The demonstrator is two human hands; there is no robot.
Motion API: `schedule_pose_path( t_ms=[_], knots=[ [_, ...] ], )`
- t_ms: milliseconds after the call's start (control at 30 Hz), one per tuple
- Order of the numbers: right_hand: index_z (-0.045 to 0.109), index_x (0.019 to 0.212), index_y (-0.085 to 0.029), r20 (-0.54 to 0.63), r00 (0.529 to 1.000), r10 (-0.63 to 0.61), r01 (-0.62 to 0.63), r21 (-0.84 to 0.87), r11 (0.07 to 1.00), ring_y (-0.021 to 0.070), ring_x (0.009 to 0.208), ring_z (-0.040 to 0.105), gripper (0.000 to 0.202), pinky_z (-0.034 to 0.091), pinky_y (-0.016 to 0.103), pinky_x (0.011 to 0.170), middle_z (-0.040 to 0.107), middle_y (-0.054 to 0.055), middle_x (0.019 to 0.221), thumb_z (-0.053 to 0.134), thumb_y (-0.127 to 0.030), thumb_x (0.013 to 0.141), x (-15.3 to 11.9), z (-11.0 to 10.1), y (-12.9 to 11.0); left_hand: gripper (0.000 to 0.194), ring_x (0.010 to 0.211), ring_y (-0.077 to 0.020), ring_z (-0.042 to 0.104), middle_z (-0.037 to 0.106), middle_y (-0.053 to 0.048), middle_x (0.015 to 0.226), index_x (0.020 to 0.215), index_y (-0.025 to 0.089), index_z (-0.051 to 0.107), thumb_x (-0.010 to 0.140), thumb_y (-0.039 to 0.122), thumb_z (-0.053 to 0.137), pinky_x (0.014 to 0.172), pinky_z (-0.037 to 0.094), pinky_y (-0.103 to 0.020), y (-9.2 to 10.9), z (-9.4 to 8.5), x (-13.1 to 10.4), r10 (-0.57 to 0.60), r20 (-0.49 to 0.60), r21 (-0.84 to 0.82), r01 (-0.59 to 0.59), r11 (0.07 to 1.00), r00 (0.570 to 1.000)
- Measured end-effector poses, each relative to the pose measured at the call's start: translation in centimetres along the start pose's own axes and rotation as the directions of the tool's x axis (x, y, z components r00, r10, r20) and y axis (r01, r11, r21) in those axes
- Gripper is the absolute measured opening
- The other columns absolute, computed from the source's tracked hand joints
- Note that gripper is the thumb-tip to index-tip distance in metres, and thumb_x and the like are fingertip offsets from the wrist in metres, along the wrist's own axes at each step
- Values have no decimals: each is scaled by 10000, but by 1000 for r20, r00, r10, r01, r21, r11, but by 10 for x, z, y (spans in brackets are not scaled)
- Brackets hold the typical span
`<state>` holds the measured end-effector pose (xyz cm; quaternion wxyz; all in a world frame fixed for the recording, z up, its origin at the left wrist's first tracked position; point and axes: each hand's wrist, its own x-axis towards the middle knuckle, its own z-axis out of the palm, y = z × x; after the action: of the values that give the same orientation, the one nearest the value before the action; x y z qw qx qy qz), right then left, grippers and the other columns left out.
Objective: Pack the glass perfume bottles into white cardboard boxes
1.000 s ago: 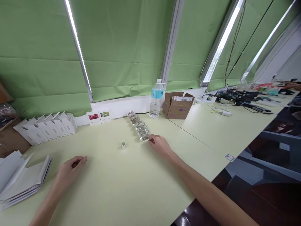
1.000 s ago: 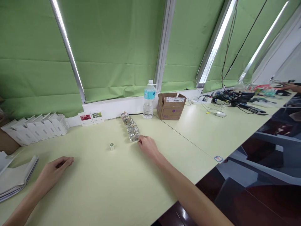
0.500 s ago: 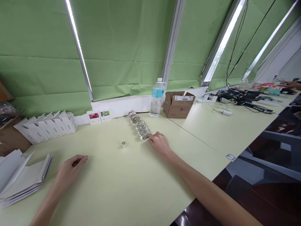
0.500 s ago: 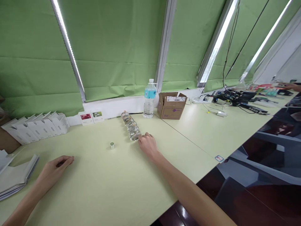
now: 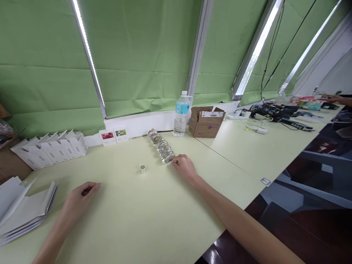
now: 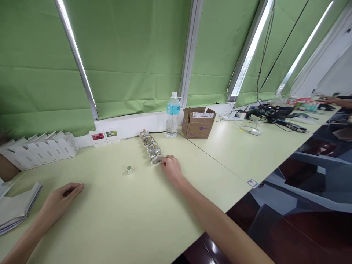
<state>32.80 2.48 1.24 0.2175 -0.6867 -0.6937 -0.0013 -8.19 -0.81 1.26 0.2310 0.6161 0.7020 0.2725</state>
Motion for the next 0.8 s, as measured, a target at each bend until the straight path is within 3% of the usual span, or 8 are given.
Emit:
schedule_pose_path(
  t_ms=[267,400,500,633,800],
  knots=[
    [685,935,-220,2,999,40,-41,23,999,169,813,588,220,340,244,642,674,31,912,491,-188,838,-3,-6,1,451,861,-238,627,709,-21,881,886,218,665,737,621,530,700,434,-285,-5,0,2,-2,10,-7,2,1000,1000],
    [673,861,-215,-55,998,26,-23,44,999,173,825,589,189,355,257,662,680,24,915,485,-230,858,-13,-9,-9,442,813,-237,626,703,-25,842,858,212,660,749,615,514,680,428,-292,-3,0,1,15,2,0,-15,1000,1000],
    [661,907,-210,-17,997,-71,73,155,985,159,793,589,194,381,258,675,677,22,954,488,-293,877,-22,-7,-29,436,802,-233,626,702,-25,838,866,207,659,772,598,490,678,428,-291,-2,1,0,45,1,-8,-45,999,999],
    [584,1160,-210,94,959,-267,226,314,922,150,799,602,329,415,247,689,655,40,1044,522,-356,872,-23,-1,-68,413,825,-221,628,703,-19,861,916,207,665,793,555,481,713,432,-286,-4,2,1,82,1,-26,-82,996,997],
    [555,1182,-222,124,931,-344,330,117,937,204,861,618,341,408,285,706,643,73,1051,478,-395,899,-12,7,-108,402,806,-228,634,708,-24,840,927,203,680,766,536,522,694,444,-282,-4,0,1,89,1,-18,-89,996,996]
  ],
)
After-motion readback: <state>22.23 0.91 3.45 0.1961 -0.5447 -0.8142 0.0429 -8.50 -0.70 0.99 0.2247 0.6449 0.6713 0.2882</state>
